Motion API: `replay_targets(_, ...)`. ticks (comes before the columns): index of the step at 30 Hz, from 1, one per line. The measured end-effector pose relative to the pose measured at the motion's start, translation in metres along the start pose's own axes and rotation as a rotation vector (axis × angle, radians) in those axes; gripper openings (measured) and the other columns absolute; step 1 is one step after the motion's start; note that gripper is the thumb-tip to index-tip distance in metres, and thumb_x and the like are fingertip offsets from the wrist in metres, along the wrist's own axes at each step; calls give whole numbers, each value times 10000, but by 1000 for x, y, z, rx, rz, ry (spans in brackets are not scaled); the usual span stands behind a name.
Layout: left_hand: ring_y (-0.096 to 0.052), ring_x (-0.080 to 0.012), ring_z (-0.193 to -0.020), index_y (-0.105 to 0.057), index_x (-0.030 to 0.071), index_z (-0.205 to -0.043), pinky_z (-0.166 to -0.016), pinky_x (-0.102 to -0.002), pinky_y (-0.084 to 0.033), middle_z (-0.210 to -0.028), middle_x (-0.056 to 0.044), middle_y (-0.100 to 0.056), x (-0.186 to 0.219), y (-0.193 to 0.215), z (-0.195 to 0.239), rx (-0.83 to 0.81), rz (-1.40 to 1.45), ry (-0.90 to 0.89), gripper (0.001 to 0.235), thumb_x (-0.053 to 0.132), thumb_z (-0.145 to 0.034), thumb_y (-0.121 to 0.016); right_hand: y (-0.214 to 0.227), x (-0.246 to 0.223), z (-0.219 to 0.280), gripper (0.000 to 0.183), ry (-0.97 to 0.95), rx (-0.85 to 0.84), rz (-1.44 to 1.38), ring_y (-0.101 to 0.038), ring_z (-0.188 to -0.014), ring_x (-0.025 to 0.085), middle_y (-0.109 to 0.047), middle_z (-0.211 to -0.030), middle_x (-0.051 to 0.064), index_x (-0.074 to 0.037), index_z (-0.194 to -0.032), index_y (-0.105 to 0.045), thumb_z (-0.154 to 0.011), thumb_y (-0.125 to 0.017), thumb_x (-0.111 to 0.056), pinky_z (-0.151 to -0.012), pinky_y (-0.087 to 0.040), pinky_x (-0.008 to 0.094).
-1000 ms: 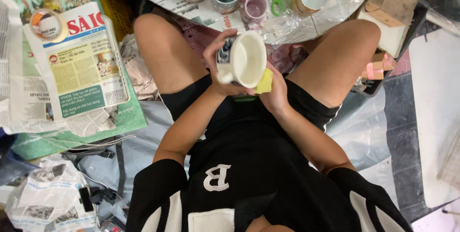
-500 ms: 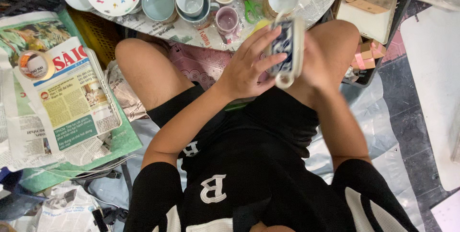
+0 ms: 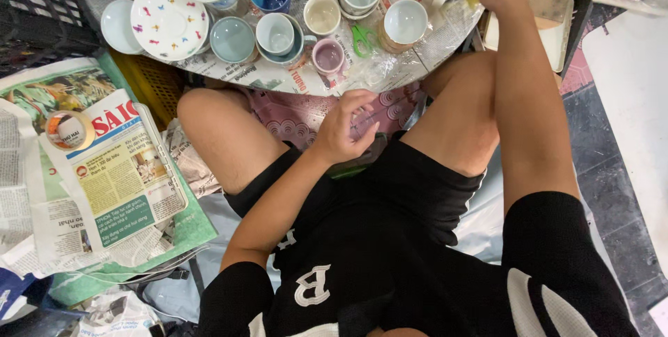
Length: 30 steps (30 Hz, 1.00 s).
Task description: The person sits on the floor and wipes various ceramic cups, bowls, and plates with a yellow cloth. They handle each item one at a time, wiping the exterior and interior surfaces, then placing them back on the table.
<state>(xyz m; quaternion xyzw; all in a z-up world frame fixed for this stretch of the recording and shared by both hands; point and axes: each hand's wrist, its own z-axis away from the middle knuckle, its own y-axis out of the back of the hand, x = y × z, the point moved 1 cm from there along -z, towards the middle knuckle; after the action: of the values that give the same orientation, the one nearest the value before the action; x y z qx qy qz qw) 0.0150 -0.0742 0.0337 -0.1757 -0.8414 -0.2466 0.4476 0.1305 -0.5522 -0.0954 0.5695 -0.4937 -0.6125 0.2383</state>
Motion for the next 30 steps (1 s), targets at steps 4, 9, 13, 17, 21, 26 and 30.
replay_targets(4, -676, -206, -995, -449, 86, -1401, -859, -311, -574, -1347, -135, -570, 0, -2, 1, -40, 39, 27, 617, 13, -887, -783, -13, -9, -2, 496, -184, -196, -21, -644, -1072, 496, -652, -1174, 353, 56, -1368, -501, -1035, -601, -298, -945, -490, 522)
replay_targets(9, -671, -209, -995, -441, 95, -1409, -870, -325, -570, -1355, -123, -563, 1, -4, 5, -101, -5, 49, 616, 36, -891, -769, 1, -49, 8, 543, -223, -243, -98, -657, -1062, 453, -630, -1214, 310, 35, -1437, -415, -1044, -600, -291, -826, -544, 478)
replay_targets(13, -672, -190, -945, -457, 98, -1402, -840, -317, -566, -1330, -116, -582, 0, -4, 7, -136, -11, 82, 597, 32, -888, -754, 22, -75, 23, 457, -347, -282, -270, -724, -1003, 369, -603, -1266, 213, 36, -1402, -410, -1086, -527, -273, -650, -603, 376)
replay_targets(17, -682, -182, -872, -528, 111, -1340, -804, -307, -569, -1285, -109, -633, 6, -1, 9, -119, -43, -2, 519, 16, -878, -745, 31, -56, 24, 353, -404, -188, -299, -733, -996, 376, -667, -1167, 211, 6, -1305, -528, -1089, -486, -270, -700, -630, 422)
replay_targets(21, -694, -166, -879, -542, 127, -1332, -795, -288, -574, -1219, -79, -657, 9, 12, -6, -133, -70, -82, 491, 18, -898, -744, 43, -19, 17, 280, 5, 61, -149, -652, -1087, 454, -689, -1159, 289, 34, -1261, -604, -1174, -512, -216, -926, -509, 507)
replay_targets(26, -684, -129, -917, -517, 101, -1353, -821, -276, -571, -1213, -74, -650, 23, 42, -56, -135, 12, -50, 475, -14, -930, -700, 45, -18, 16, 276, 127, 241, -141, -599, -1070, 513, -665, -1156, 317, 51, -1280, -608, -1114, -471, -122, -881, -476, 524)
replay_targets(30, -670, -128, -914, -521, 66, -1360, -800, -267, -552, -1166, -58, -658, 37, 57, -94, -122, 34, -44, 464, -9, -938, -699, 56, -26, 9, 222, 36, 487, -257, -630, -1063, 443, -700, -1137, 250, 21, -1243, -607, -1170, -469, -136, -934, -502, 481)
